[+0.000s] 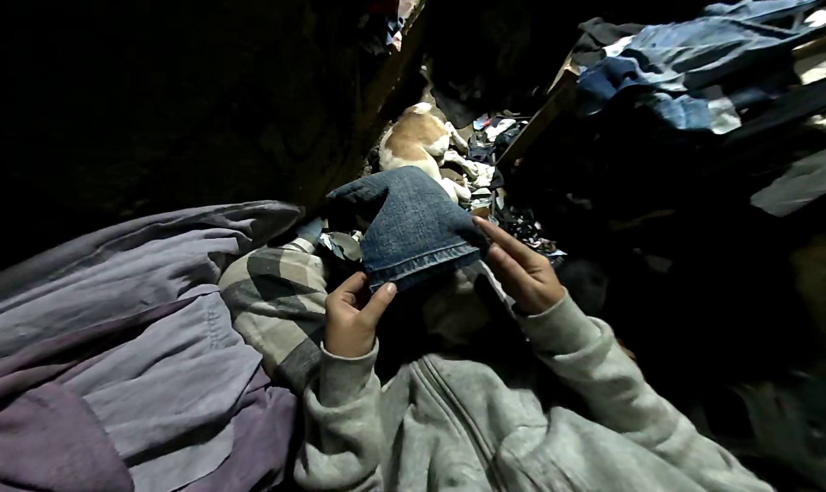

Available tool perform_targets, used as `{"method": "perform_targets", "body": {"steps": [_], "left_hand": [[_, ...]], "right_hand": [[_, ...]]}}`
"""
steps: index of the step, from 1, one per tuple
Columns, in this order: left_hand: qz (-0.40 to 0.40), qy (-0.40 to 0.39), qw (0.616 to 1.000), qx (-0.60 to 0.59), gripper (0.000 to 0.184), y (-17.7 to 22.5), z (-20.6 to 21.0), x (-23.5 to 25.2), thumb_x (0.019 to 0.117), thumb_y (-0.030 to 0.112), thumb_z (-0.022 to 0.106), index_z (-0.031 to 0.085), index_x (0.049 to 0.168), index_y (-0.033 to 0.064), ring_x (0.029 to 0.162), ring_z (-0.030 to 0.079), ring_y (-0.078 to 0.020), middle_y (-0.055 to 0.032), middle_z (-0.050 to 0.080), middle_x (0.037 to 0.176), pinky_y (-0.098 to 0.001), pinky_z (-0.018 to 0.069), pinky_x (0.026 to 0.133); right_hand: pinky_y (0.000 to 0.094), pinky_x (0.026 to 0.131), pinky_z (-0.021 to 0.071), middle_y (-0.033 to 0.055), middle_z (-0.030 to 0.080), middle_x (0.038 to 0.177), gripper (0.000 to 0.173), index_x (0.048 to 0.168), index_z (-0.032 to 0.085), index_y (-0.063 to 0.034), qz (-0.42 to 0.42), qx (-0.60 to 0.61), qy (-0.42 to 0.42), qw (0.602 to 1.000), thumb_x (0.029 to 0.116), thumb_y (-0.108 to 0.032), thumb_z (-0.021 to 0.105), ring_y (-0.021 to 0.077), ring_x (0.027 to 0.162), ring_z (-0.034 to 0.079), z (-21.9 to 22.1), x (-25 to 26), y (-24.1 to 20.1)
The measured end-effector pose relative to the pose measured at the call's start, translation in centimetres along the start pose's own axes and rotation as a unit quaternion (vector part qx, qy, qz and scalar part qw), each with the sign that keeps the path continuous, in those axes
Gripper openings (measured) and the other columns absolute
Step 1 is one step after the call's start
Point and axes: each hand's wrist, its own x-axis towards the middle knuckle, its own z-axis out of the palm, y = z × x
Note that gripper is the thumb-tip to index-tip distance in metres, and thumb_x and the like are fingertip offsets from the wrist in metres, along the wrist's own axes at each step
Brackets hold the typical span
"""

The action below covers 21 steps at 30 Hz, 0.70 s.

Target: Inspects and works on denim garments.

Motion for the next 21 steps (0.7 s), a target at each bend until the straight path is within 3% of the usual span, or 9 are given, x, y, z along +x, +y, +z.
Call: {"method": "perform_targets", "body": {"steps": [2,4,6,9,11,14,17,21], "left_hand": [[-0.016,-0.006,1.0,-0.002,0.016,0.0,-0.1,0.1,0.0826,-0.006,0.06,0.069,0.092,0.004,0.075,0.071,-0.003,0.0048,0.074,0.08,-0.0229,0.0611,0.075],[-0.035,-0.023,0.999,-0.014,0.017,0.0,-0.1,0.0,0.0837,-0.006,0.058,0.069,0.092,0.0042,0.076,0.072,-0.0041,0.0042,0.075,0.08,-0.0245,0.0615,0.076],[-0.045,-0.042,0.998,-0.027,0.017,0.0,-0.1,0.0,0.0847,-0.006,0.056,0.068,0.092,0.0041,0.077,0.072,-0.005,0.0037,0.075,0.082,-0.026,0.0618,0.078],[-0.049,-0.051,0.997,-0.036,0.017,0.1,-0.1,-0.1,0.0839,-0.005,0.057,0.068,0.091,0.0044,0.076,0.072,-0.0052,0.0037,0.074,0.08,-0.026,0.0617,0.077],[-0.045,-0.057,0.997,-0.041,0.017,0.0,-0.1,-0.1,0.0832,-0.005,0.057,0.069,0.091,0.0043,0.076,0.072,-0.0053,0.0034,0.074,0.08,-0.0262,0.0616,0.077],[-0.039,-0.06,0.997,-0.041,0.016,-0.1,-0.2,-0.1,0.083,-0.004,0.057,0.069,0.09,0.0048,0.075,0.072,-0.0051,0.0038,0.074,0.08,-0.0263,0.0617,0.077],[-0.044,-0.068,0.996,-0.04,0.017,0.0,-0.3,-0.1,0.0827,-0.005,0.057,0.068,0.091,0.0048,0.077,0.072,-0.0053,0.0045,0.074,0.081,-0.0274,0.0619,0.078],[-0.064,-0.078,0.994,-0.038,0.018,0.1,0.0,-0.2,0.0852,-0.004,0.052,0.066,0.092,0.0049,0.076,0.072,-0.0049,0.0054,0.073,0.08,-0.027,0.0622,0.077]], "right_hand": [[0.0175,0.09,0.052,0.0114,0.069,0.126,0.047,0.141,0.054,0.0067,-0.043,-0.046,-0.04,0.997,0.1058,-0.023,0.048,-0.0031,0.099,0.064,-0.3,-0.2,0.4],[0.0272,0.087,0.0556,0.0145,0.072,0.116,0.047,0.14,0.058,0.0018,-0.073,-0.108,-0.09,0.987,0.1052,-0.028,0.051,0.0075,0.095,0.067,0.2,-0.4,0.0],[0.0398,0.088,0.058,0.0152,0.073,0.117,0.048,0.142,0.059,-0.0049,-0.09,-0.15,-0.139,0.975,0.1052,-0.034,0.051,0.0191,0.099,0.071,1.1,-0.3,-0.8],[0.0465,0.075,0.0586,0.0151,0.073,0.11,0.046,0.144,0.059,-0.0127,-0.086,-0.187,-0.178,0.962,0.1036,-0.034,0.054,0.0256,0.087,0.071,2.3,0.0,-1.8],[0.0486,0.07,0.0575,0.0161,0.073,0.108,0.047,0.146,0.058,-0.0155,-0.078,-0.198,-0.194,0.958,0.1031,-0.034,0.055,0.0279,0.081,0.07,2.6,0.2,-2.0],[0.0496,0.071,0.0577,0.0158,0.073,0.107,0.047,0.146,0.058,-0.0171,-0.077,-0.201,-0.193,0.957,0.1035,-0.035,0.054,0.0286,0.083,0.071,2.7,0.2,-1.9],[0.0474,0.065,0.0555,0.0155,0.072,0.098,0.042,0.142,0.063,-0.0179,-0.077,-0.201,-0.17,0.962,0.1043,-0.034,0.051,0.0272,0.075,0.067,3.1,0.1,-1.7],[0.0461,0.066,0.0558,0.0145,0.072,0.096,0.04,0.14,0.065,-0.0182,-0.075,-0.189,-0.147,0.968,0.1047,-0.031,0.051,0.0261,0.076,0.068,3.4,0.1,-1.5]]}}
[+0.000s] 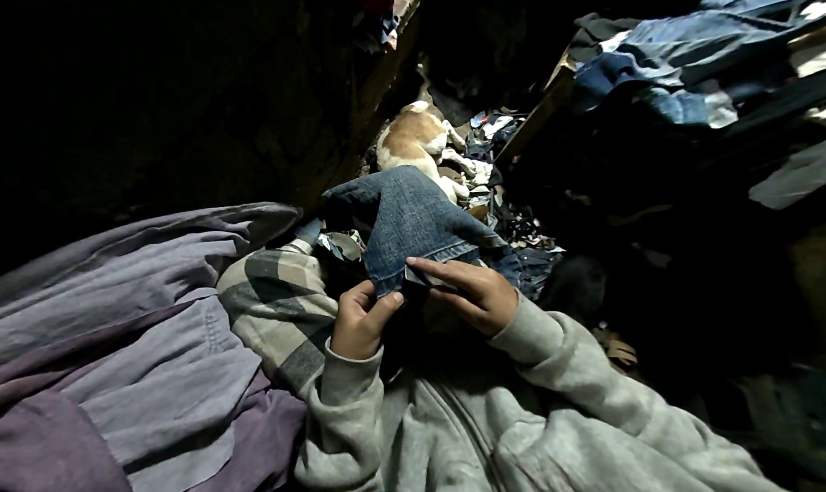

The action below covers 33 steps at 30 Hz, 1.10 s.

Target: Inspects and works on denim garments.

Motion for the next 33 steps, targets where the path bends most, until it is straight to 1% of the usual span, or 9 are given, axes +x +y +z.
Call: {"method": "perform_targets", "body": {"steps": [5,9,14,20,24,28,30,31,33], "left_hand": [[-0.009,0.003,1.0,0.012,0.019,-0.1,-0.5,0.2,0.0863,-0.004,0.05,0.064,0.095,0.0033,0.079,0.072,-0.006,0.0042,0.074,0.082,-0.0283,0.0625,0.08],[-0.011,0.005,1.0,0.001,0.019,-0.2,-1.2,0.4,0.0864,-0.005,0.049,0.064,0.095,0.0044,0.08,0.073,-0.0072,0.0038,0.075,0.084,-0.0298,0.063,0.082],[-0.027,0.016,0.998,-0.048,0.023,0.0,-2.1,0.5,0.0873,-0.006,0.045,0.064,0.095,0.0052,0.082,0.075,-0.0098,0.0007,0.076,0.086,-0.0308,0.063,0.083],[-0.017,0.042,0.995,-0.092,0.034,0.7,-4.4,0.8,0.0891,-0.002,0.034,0.066,0.096,0.0096,0.079,0.074,-0.0083,0.0005,0.077,0.084,-0.0269,0.0621,0.08],[-0.026,0.114,0.987,-0.108,0.036,1.2,-4.6,0.9,0.0935,-0.003,0.025,0.06,0.097,0.0079,0.076,0.073,-0.0087,0.0004,0.075,0.081,-0.0261,0.0624,0.075],[-0.033,0.194,0.97,-0.144,0.029,1.0,-3.5,1.7,0.0973,-0.001,0.026,0.053,0.099,0.0087,0.072,0.07,-0.0071,0.0017,0.068,0.076,-0.025,0.0604,0.071],[-0.02,0.234,0.954,-0.186,0.028,0.4,-2.3,2.3,0.0983,0.001,0.027,0.052,0.091,0.0117,0.066,0.067,-0.0055,0.0037,0.064,0.068,-0.0239,0.0588,0.066],[-0.007,0.245,0.946,-0.213,0.03,-0.3,-1.8,2.6,0.0999,0.004,0.027,0.053,0.087,0.0125,0.063,0.066,-0.0057,0.0037,0.062,0.065,-0.0238,0.0584,0.064],[0.006,0.229,0.945,-0.234,0.037,-1.9,-0.7,2.9,0.1033,0.014,0.024,0.056,0.084,0.0134,0.062,0.067,-0.0067,0.0028,0.065,0.065,-0.0248,0.0582,0.061]], "right_hand": [[0.0321,0.096,0.0549,0.0106,0.073,0.122,0.039,0.136,0.066,-0.0064,-0.001,0.063,0.066,0.996,0.1057,-0.025,0.049,0.0129,0.106,0.07,-0.5,-0.3,1.6],[0.0265,0.101,0.0513,0.01,0.067,0.134,0.04,0.137,0.062,-0.0002,0.053,0.094,0.113,0.988,0.1052,-0.02,0.049,0.007,0.117,0.065,-2.7,-1.1,3.3],[0.0154,0.079,0.0483,0.0106,0.067,0.128,0.042,0.14,0.057,0.0034,0.16,0.075,0.191,0.966,0.1054,-0.018,0.046,-0.0055,0.086,0.059,-5.5,-3.1,5.4],[0.0301,0.101,0.0474,0.0188,0.058,0.144,0.045,0.148,0.05,-0.0002,0.281,0.047,0.259,0.923,0.1075,-0.017,0.043,0.0146,0.118,0.062,-8.8,-5.8,8.7],[0.0343,0.097,0.0457,0.0253,0.059,0.137,0.045,0.151,0.046,-0.0013,0.366,-0.003,0.302,0.88,0.1095,-0.016,0.041,0.0216,0.11,0.061,-10.5,-7.4,11.2],[0.0405,0.113,0.0382,0.0276,0.04,0.157,0.053,0.161,0.025,-0.0018,0.422,0.036,0.281,0.861,0.1108,-0.016,0.036,0.0312,0.138,0.049,-10.4,-7.6,11.9],[0.0326,0.092,0.0487,0.024,0.054,0.137,0.053,0.16,0.025,-0.0023,0.435,0.071,0.263,0.858,0.1099,-0.016,0.039,0.0193,0.108,0.059,-8.9,-6.4,10.7],[0.0252,0.071,0.0467,0.0134,0.057,0.109,0.05,0.157,0.028,-0.0031,0.43,0.086,0.244,0.865,0.1096,-0.016,0.037,0.0089,0.08,0.054,-8.0,-5.5,9.7],[0.0217,0.057,0.0419,0.0033,0.052,0.085,0.049,0.157,0.028,-0.003,0.397,0.149,0.183,0.887,0.1088,-0.013,0.034,0.0034,0.061,0.045,-6.5,-3.9,7.4]]}}
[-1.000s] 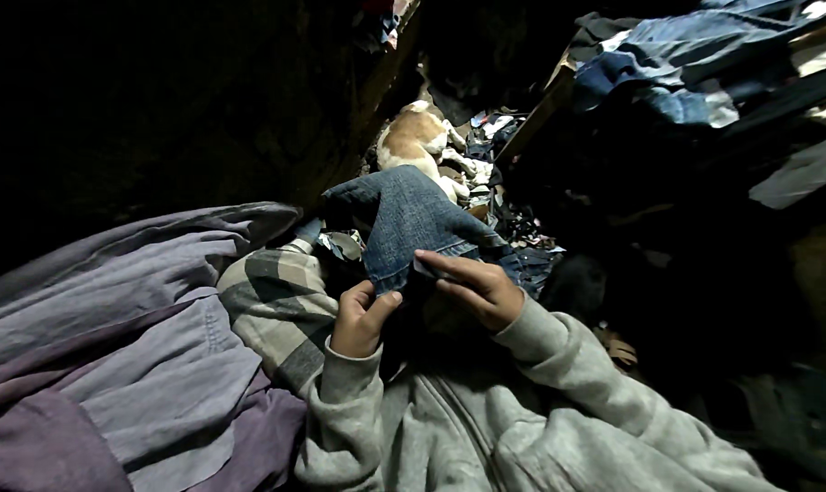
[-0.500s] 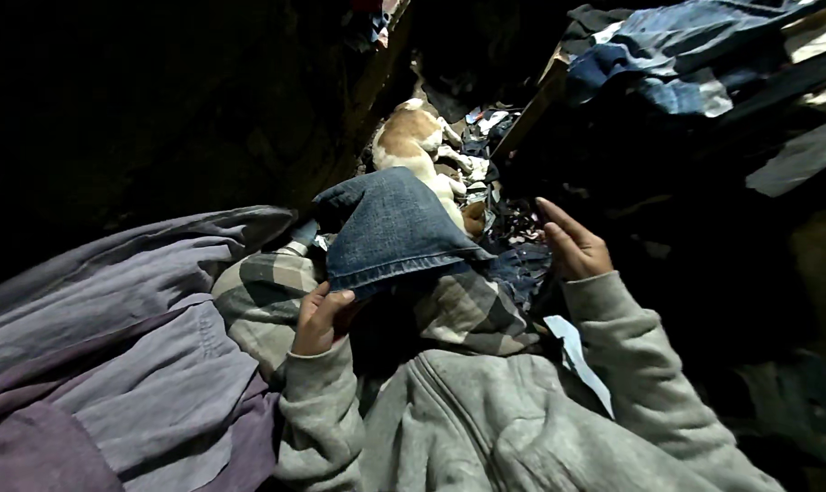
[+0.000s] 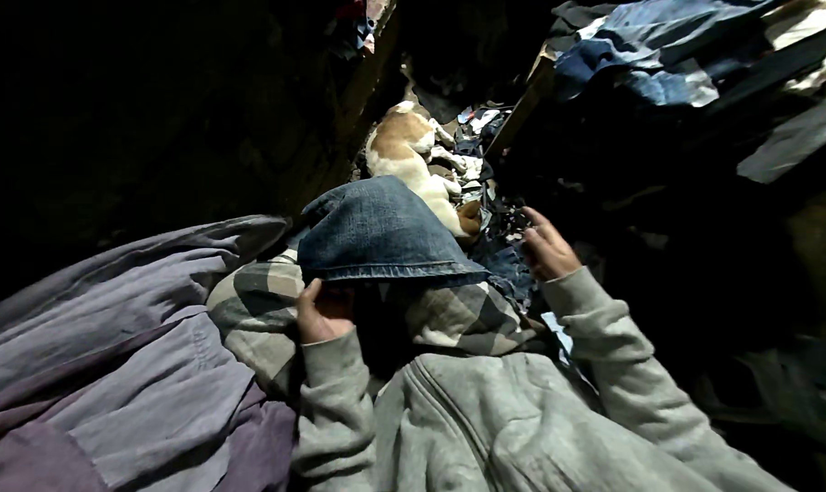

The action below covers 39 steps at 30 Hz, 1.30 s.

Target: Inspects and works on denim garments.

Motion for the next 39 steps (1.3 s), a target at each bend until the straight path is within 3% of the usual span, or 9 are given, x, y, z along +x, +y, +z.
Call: {"method": "perform_targets", "body": {"steps": [2,5,9,13,19,22,25,35,39], "left_hand": [[-0.003,-0.026,0.998,0.052,0.031,-1.9,0.5,-0.9,0.1042,0.015,0.029,0.057,0.092,0.0102,0.065,0.066,-0.007,0.0028,0.066,0.07,-0.0246,0.0577,0.063],[0.039,-0.08,0.988,0.128,0.017,-3.6,1.2,-2.4,0.0894,0.003,0.058,0.055,0.107,0.0034,0.074,0.069,-0.0043,0.0054,0.069,0.08,-0.0239,0.0598,0.072],[0.015,-0.076,0.97,0.229,0.013,-2.8,3.1,-3.5,0.0847,-0.006,0.069,0.061,0.09,0.0026,0.057,0.064,-0.0017,0.0052,0.068,0.066,-0.0196,0.0572,0.057],[0.009,-0.098,0.948,0.303,0.008,-2.1,4.0,-3.9,0.0892,-0.005,0.069,0.064,0.087,0.0014,0.057,0.067,-0.0028,0.0036,0.069,0.066,-0.0197,0.0594,0.059],[0.061,-0.115,0.957,0.258,0.016,-2.8,4.1,-4.3,0.0816,-0.01,0.069,0.064,0.093,-0.0009,0.072,0.072,-0.003,0.0026,0.074,0.077,-0.0225,0.0627,0.072],[0.064,-0.123,0.968,0.209,0.026,-3.3,3.8,-4.4,0.0757,-0.014,0.07,0.061,0.097,-0.0019,0.074,0.072,-0.004,0.001,0.074,0.079,-0.0229,0.0623,0.074],[0.062,-0.124,0.974,0.179,0.033,-3.8,3.5,-4.1,0.0737,-0.014,0.069,0.059,0.103,-0.0029,0.077,0.073,-0.0061,-0.0006,0.074,0.082,-0.0251,0.0628,0.076],[0.08,-0.122,0.973,0.177,0.032,-3.9,3.5,-4.5,0.0729,-0.009,0.068,0.057,0.102,-0.0004,0.078,0.072,-0.0023,0.0043,0.073,0.081,-0.0229,0.0619,0.075],[0.071,-0.103,0.978,0.167,0.026,-3.8,3.5,-4.4,0.0788,-0.01,0.061,0.055,0.102,0.0008,0.077,0.072,-0.0029,0.0051,0.072,0.08,-0.024,0.0621,0.075]], "right_hand": [[0.0228,0.059,0.0442,0.0039,0.056,0.087,0.053,0.157,0.026,-0.0013,-0.056,0.009,-0.083,0.995,0.107,-0.016,0.036,0.0033,0.062,0.047,2.0,-0.9,-0.8],[0.0255,0.069,0.0493,0.0108,0.064,0.104,0.06,0.157,0.029,-0.0013,-0.162,-0.012,-0.152,0.975,0.1056,-0.029,0.04,0.0047,0.073,0.055,3.8,-1.5,-0.2],[0.037,0.076,0.0547,0.0132,0.067,0.094,0.066,0.158,0.033,-0.0035,-0.232,-0.084,-0.178,0.953,0.1052,-0.041,0.044,0.0151,0.078,0.063,4.1,-2.3,-0.1],[0.0392,0.071,0.055,0.012,0.067,0.088,0.067,0.155,0.037,-0.0017,-0.287,-0.111,-0.176,0.935,0.1056,-0.047,0.043,0.0168,0.072,0.062,4.4,-2.8,0.0],[0.0353,0.061,0.0516,0.0076,0.062,0.078,0.064,0.152,0.046,-0.0051,-0.335,-0.108,-0.188,0.917,0.1064,-0.05,0.042,0.0141,0.063,0.055,4.9,-4.0,-1.0],[0.0459,0.071,0.057,0.015,0.07,0.094,0.06,0.148,0.052,-0.0061,-0.345,-0.119,-0.188,0.912,0.107,-0.048,0.041,0.0232,0.076,0.066,5.3,-4.3,-1.4],[0.0442,0.08,0.058,0.0165,0.072,0.113,0.055,0.145,0.056,-0.0049,-0.362,-0.113,-0.187,0.906,0.1082,-0.043,0.041,0.0225,0.088,0.07,5.4,-4.3,-1.5],[0.0431,0.079,0.0586,0.0163,0.073,0.115,0.038,0.136,0.066,-0.0085,-0.384,-0.116,-0.1,0.911,0.1055,-0.025,0.05,0.0267,0.09,0.072,6.8,-4.7,-1.4],[0.0343,0.098,0.0548,0.0122,0.072,0.125,0.037,0.133,0.067,-0.0042,-0.359,-0.068,-0.076,0.928,0.1052,-0.021,0.049,0.0175,0.111,0.07,6.1,-3.9,-0.8]]}}
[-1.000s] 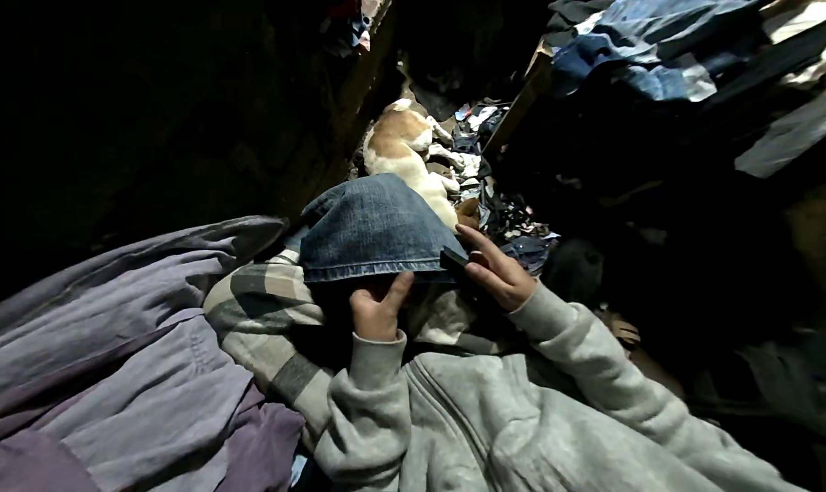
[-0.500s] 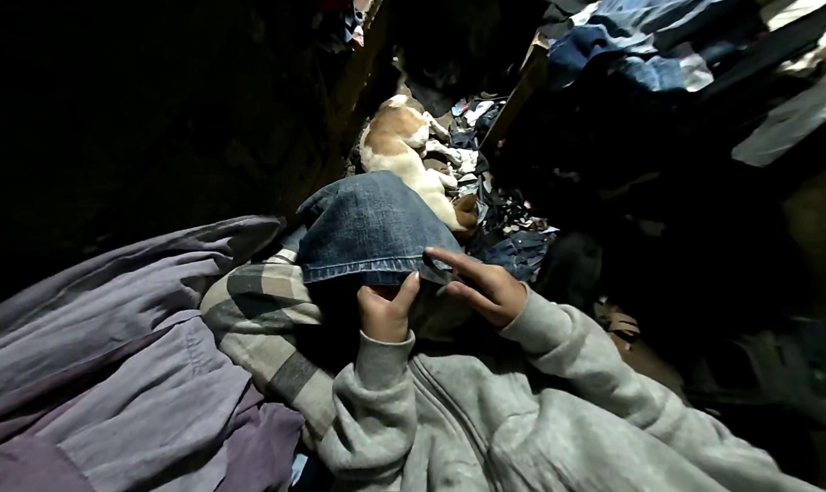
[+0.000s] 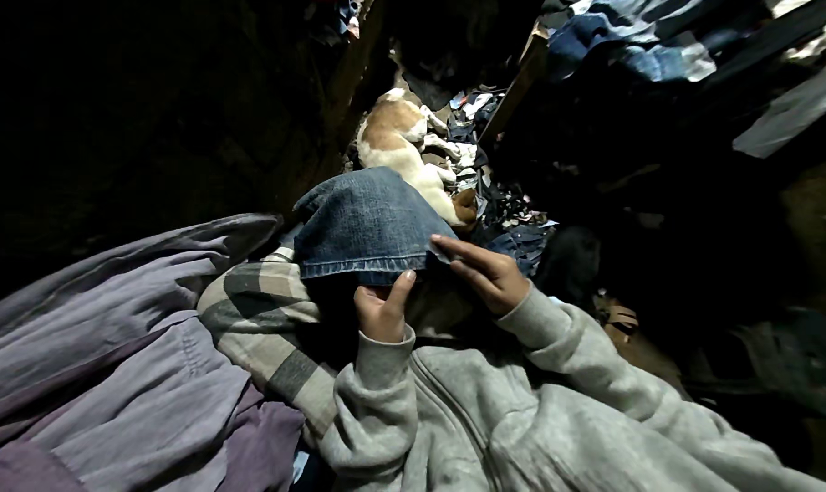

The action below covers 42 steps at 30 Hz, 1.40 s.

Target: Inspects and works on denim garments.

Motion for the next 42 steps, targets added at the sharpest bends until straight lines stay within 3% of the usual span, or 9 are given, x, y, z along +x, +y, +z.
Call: {"method": "perform_targets", "body": {"steps": [6,10,13,17,20,23,26,34,42], "left_hand": [[-0.019,0.028,0.999,-0.018,0.023,-0.1,-0.8,0.5,0.085,-0.009,0.052,0.052,0.106,0.0006,0.075,0.072,-0.0069,0.0022,0.07,0.081,-0.0272,0.0634,0.072],[-0.019,0.03,0.999,-0.023,0.024,-0.2,-1.0,0.7,0.0839,-0.009,0.05,0.052,0.105,0.0019,0.072,0.072,-0.0077,0.0022,0.07,0.08,-0.0274,0.0636,0.069],[-0.035,0.03,0.999,-0.024,0.027,-0.1,-1.3,0.8,0.0826,-0.009,0.052,0.05,0.108,0.0002,0.073,0.072,-0.009,0.0001,0.07,0.081,-0.0291,0.0639,0.069],[-0.034,0.032,0.999,-0.015,0.032,-0.4,-1.4,1.1,0.078,-0.01,0.055,0.049,0.108,0.0006,0.073,0.072,-0.0087,0.0002,0.07,0.081,-0.0297,0.064,0.068],[-0.027,0.038,0.999,-0.015,0.034,-0.6,-1.6,1.2,0.076,-0.01,0.055,0.05,0.107,0.0015,0.072,0.072,-0.0083,0.0009,0.07,0.082,-0.0296,0.0638,0.067],[-0.033,0.033,0.999,-0.004,0.037,-0.4,-1.9,1.3,0.0736,-0.008,0.055,0.048,0.109,0.0031,0.073,0.071,-0.0065,0.0025,0.069,0.081,-0.029,0.0633,0.066],[-0.056,0.007,0.998,-0.014,0.035,0.5,-2.1,1.6,0.0737,-0.008,0.052,0.049,0.106,0.005,0.072,0.071,-0.0071,0.0035,0.07,0.079,-0.0298,0.0633,0.067],[0.05,0.052,0.996,-0.049,0.026,2.7,-3.1,2.6,0.082,-0.009,0.045,0.055,0.1,0.0071,0.074,0.071,-0.0038,0.0056,0.071,0.078,-0.0251,0.0619,0.07],[0.129,0.107,0.978,-0.125,0.033,2.7,-3.4,4.2,0.0862,-0.008,0.038,0.051,0.11,0.0101,0.084,0.071,-0.0046,0.0059,0.071,0.088,-0.0268,0.0622,0.076]], "right_hand": [[0.0329,0.081,0.05,0.0139,0.067,0.128,0.041,0.142,0.058,-0.0031,0.201,-0.003,0.086,0.976,0.1062,-0.017,0.045,0.0109,0.09,0.062,-4.6,-0.9,3.2],[0.0462,0.106,0.0445,0.0211,0.056,0.146,0.044,0.151,0.048,-0.0061,0.325,-0.018,0.129,0.937,0.1091,-0.016,0.041,0.0302,0.125,0.06,-7.4,-2.4,7.0],[0.0336,0.079,0.0458,0.0214,0.059,0.122,0.054,0.161,0.025,-0.0097,0.464,0.025,0.104,0.88,0.1109,-0.022,0.041,0.0173,0.087,0.054,-7.4,-2.0,8.0],[0.019,0.055,0.0394,-0.0023,0.052,0.077,0.037,0.128,0.058,0.0007,0.531,0.15,0.032,0.834,0.1098,-0.03,0.046,0.0016,0.056,0.043,-4.4,-1.9,10.0],[0.0233,0.067,0.0484,0.0034,0.063,0.091,0.044,0.119,0.062,0.0002,0.57,0.205,-0.031,0.795,0.1098,-0.039,0.043,0.0055,0.071,0.058,-2.1,-0.8,10.0],[0.0275,0.089,0.0492,0.0143,0.062,0.115,0.042,0.126,0.057,0.0069,0.521,0.217,-0.088,0.821,0.1109,-0.03,0.042,0.0103,0.097,0.06,-1.6,0.9,8.6],[0.0129,0.061,0.0437,-0.0074,0.053,0.068,0.018,0.096,0.062,-0.0024,0.421,0.256,-0.065,0.868,0.1051,-0.014,0.051,-0.0046,0.059,0.048,-1.1,2.8,8.5],[0.015,0.08,0.0511,0.0018,0.065,0.129,0.05,0.136,0.055,0.0023,0.132,0.368,-0.023,0.92,0.0895,-0.012,0.062,-0.005,0.095,0.062,-0.8,10.7,6.7],[0.018,0.083,0.053,0.0039,0.064,0.128,0.043,0.138,0.052,0.0007,0.122,0.387,0.03,0.914,0.0956,-0.002,0.057,-0.0007,0.096,0.063,0.5,15.0,1.8]]}}
